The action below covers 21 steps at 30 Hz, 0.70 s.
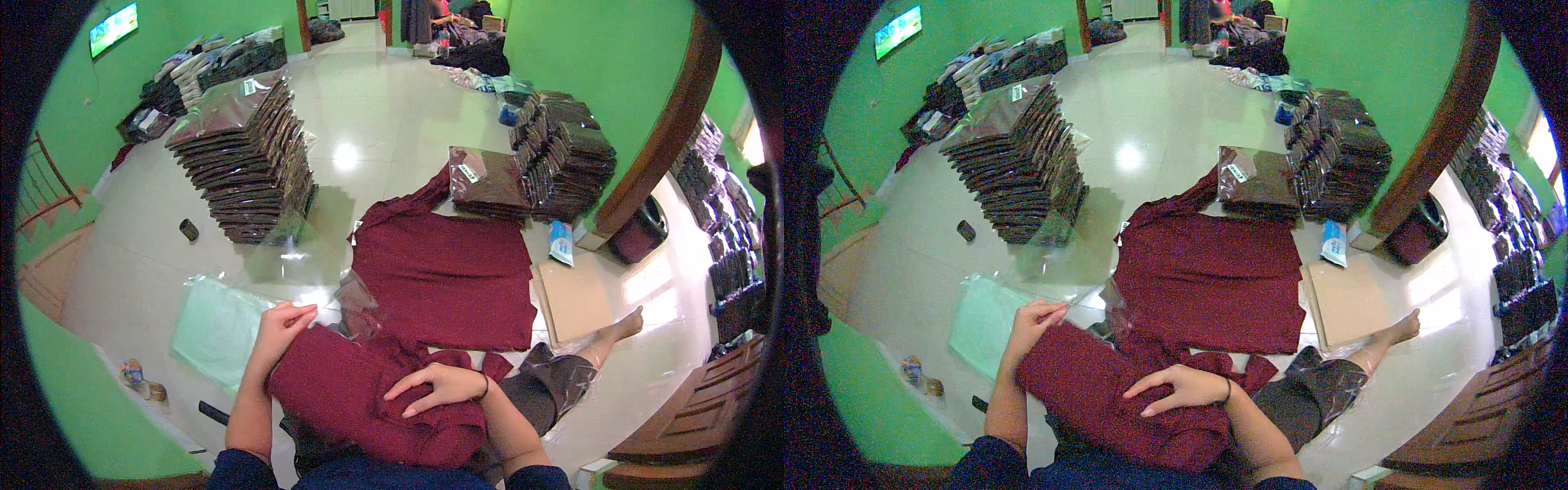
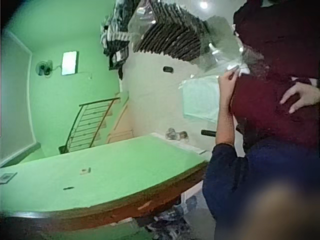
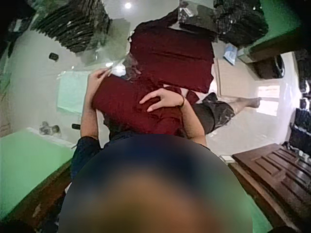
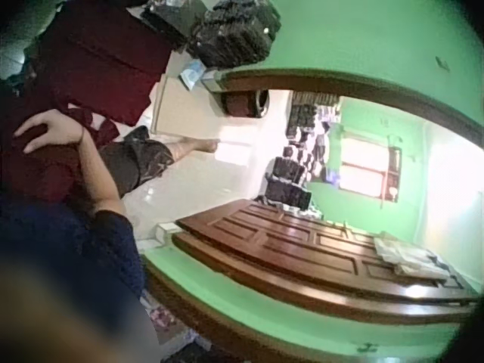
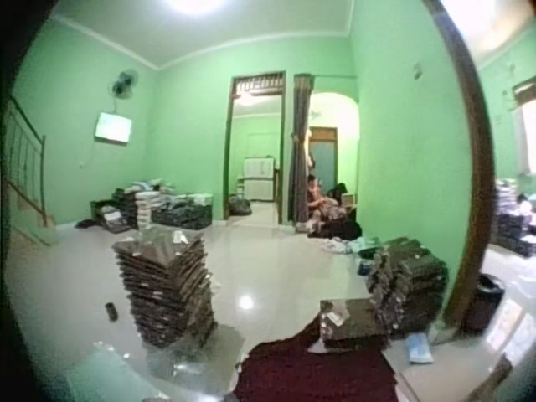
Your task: The person folds maroon hoodies using a cardboard template to ensure consistent sizing, then places each folded hoodie into a clear plastic bag. The person repeats this process for multiple hoodies, stacking the packaged items to the side.
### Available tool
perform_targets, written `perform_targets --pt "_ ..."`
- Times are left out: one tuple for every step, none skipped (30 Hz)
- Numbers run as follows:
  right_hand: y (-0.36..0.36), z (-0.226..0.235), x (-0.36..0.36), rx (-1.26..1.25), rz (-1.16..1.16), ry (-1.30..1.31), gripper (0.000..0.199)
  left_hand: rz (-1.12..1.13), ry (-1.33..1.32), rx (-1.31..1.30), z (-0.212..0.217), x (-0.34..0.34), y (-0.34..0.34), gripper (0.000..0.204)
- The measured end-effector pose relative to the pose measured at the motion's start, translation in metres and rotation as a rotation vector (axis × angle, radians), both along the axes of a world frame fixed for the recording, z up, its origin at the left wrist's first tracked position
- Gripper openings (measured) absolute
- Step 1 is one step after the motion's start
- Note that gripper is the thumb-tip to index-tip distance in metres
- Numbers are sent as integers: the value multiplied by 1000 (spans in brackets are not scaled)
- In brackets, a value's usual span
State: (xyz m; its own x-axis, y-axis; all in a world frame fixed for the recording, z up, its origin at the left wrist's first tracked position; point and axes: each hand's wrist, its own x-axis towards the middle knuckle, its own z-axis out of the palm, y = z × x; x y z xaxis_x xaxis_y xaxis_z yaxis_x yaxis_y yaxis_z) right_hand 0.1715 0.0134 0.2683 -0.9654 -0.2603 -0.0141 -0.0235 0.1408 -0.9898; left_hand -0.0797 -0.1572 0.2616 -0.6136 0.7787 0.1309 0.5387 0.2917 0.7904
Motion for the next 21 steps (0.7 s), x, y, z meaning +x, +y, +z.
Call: perform_targets --pt "2 -4 10 44 -82 -55 40 50 -51 30 -1 4 0 20" --pt "6 -7 20 121 -162 -152 40 23 -66 40 -1 8 3 20" --pt "6 -11 30 81 -275 -144 42 17 -58 29 -3 14 6 20" --pt "6 -15 35 41 -334 -92 42 40 -41 -43 -3 20 9 21" --pt "5 -19 41 45 -390 -111 42 34 -56 110 -9 35 18 21" --pt "2 -23 43 33 -444 -104 42 62 74 81 -14 47 26 21" --pt "-1 -26 45 56 -432 -81 41 58 101 93 -17 59 34 20" --pt "-5 -30 43 157 -410 -103 39 47 150 121 -19 70 42 20" --pt "-9 -33 42 181 -406 -99 39 12 123 162 -21 83 48 20" --pt "-13 -35 41 208 -370 -104 38 -21 95 202 -20 96 52 20" --pt "-18 -36 38 269 -408 -168 40 -133 135 235 -18 109 53 21" --pt "-22 -37 37 300 -540 -3 40 -245 168 261 -15 120 52 23" --pt "-26 -37 37 354 -642 88 40 -370 165 222 -10 132 47 24" --pt "-29 -37 36 404 -777 134 40 -503 145 138 -4 140 40 26" --pt "-33 -35 39 288 -834 14 41 -600 236 298 2 143 36 27" --pt "-37 -34 40 313 -928 49 35 -714 314 410 8 145 32 29" --pt "-40 -31 44 385 -973 71 36 -670 405 541 13 140 26 34" --pt "-44 -29 47 459 -992 130 36 -548 495 626 19 129 17 38" --pt "-45 -28 49 435 -1010 232 38 -294 455 725 21 123 18 48" --pt "-47 -26 51 368 -995 240 38 40 446 791 21 116 18 58" --pt "-47 -24 51 311 -958 257 37 308 417 743 20 108 18 69"
